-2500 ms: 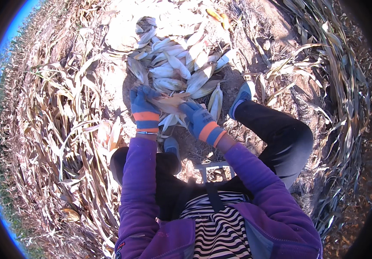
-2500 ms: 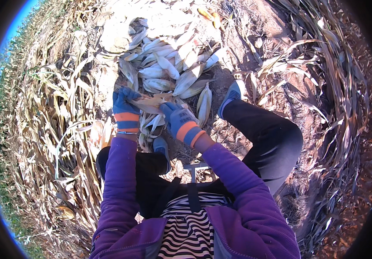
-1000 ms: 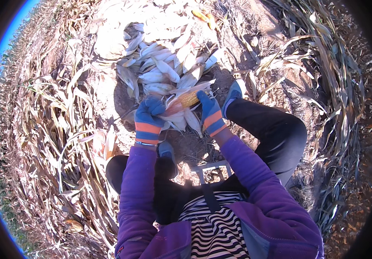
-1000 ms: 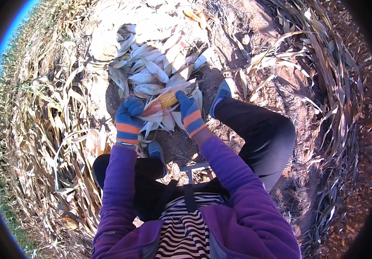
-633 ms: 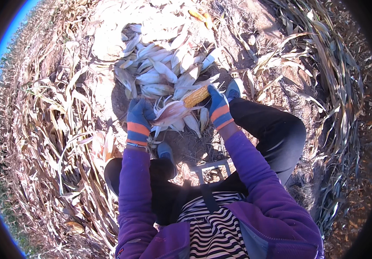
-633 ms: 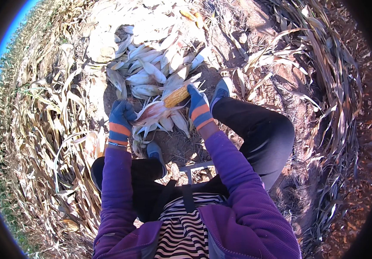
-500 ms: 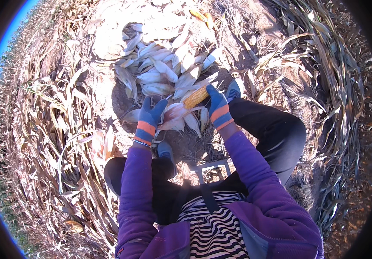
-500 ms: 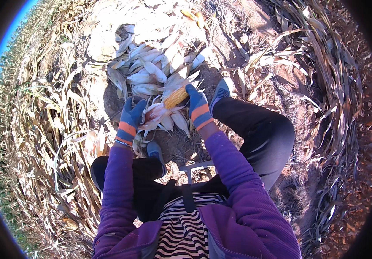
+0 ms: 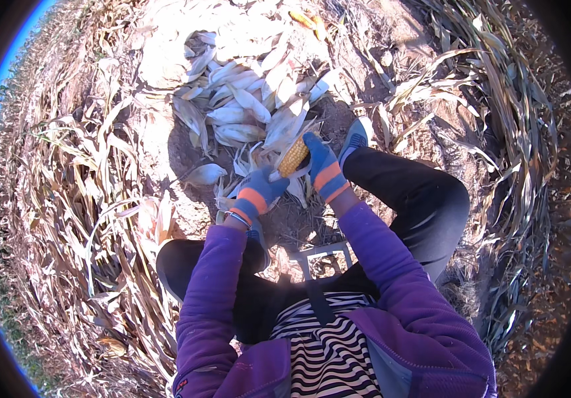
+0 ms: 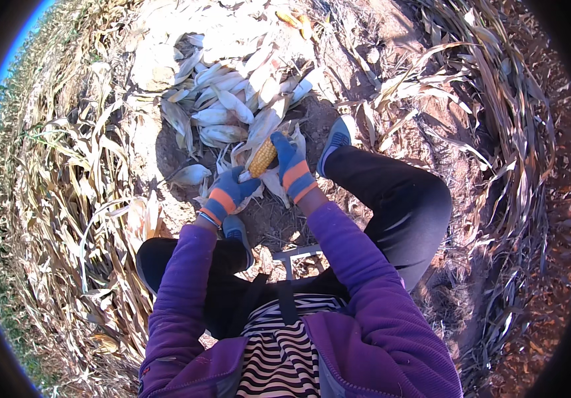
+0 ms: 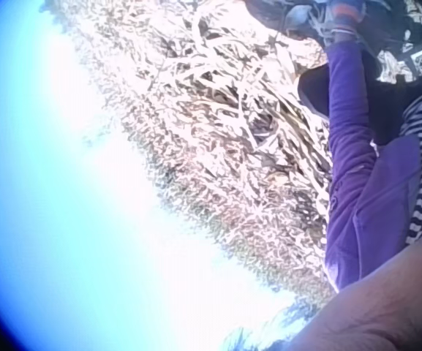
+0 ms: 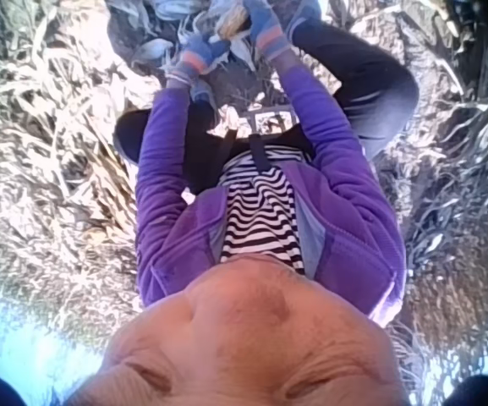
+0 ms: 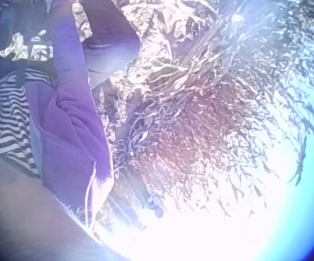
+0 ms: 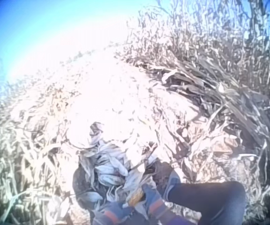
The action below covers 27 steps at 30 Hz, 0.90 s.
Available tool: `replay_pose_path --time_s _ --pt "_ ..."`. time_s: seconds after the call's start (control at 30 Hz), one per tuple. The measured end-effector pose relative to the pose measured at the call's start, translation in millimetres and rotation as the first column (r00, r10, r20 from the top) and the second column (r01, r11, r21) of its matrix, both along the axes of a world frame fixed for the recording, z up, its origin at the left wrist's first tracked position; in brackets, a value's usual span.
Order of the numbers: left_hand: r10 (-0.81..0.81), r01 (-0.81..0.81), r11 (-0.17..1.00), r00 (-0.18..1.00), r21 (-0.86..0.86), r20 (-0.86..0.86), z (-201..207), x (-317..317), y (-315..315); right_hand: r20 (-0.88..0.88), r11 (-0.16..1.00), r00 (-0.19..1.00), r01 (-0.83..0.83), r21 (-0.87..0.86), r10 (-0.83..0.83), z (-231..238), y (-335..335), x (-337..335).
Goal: The person sits on the ground in a cornfield and husks corn cobs by hand, removing the dried husks and placing the shucked cobs aside. The person handles multiple corn cobs one at a time, peeling back the husks and discarding them on the ground.
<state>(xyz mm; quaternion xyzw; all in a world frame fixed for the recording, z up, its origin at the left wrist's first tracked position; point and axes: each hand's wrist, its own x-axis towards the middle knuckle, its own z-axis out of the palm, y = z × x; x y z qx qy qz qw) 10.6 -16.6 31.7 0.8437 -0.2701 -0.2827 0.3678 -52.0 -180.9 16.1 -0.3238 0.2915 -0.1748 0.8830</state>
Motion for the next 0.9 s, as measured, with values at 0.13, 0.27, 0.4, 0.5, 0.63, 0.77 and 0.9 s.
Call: replay_pose_path --time_s 0.13,0.27,0.4,0.5,0.63,0.77,0.9 --pt "-0.097 0.092 0.993 0.993 0.073 0.064 6.6 -7.1 -4.2 -0.049 0.999 0.998 -0.044 0.032 0.045 -4.6 -7.1 -2.1" --pt "-0.097 0.090 0.994 0.988 0.063 0.119 6.0 -9.5 -2.5 -0.099 0.992 0.994 -0.035 0.119 0.047 -4.8 -9.6 1.8" --pt "-0.143 0.138 0.988 0.987 0.062 0.077 14.4 -10.8 -6.4 -0.095 0.986 0.995 -0.025 0.167 0.042 -19.8 -12.5 3.2" --pt "-0.150 0.143 0.987 0.982 0.068 0.112 17.6 -13.6 -7.1 -0.110 0.986 0.993 -0.027 0.164 0.045 -27.9 -13.2 3.2" --pt "-0.176 0.176 0.984 0.972 0.015 0.157 14.4 -16.7 -5.8 -0.018 0.910 0.995 -0.083 0.405 0.099 -37.6 -16.2 4.0" --pt "-0.174 0.175 0.984 0.981 -0.005 0.090 10.1 -12.5 -7.4 0.035 0.907 0.996 -0.091 0.411 0.084 -52.5 -19.7 5.1" --pt "-0.101 0.104 0.994 0.992 -0.042 0.071 -2.7 -7.8 -4.1 0.126 0.861 0.990 -0.121 0.493 0.067 -58.7 -25.6 0.0"
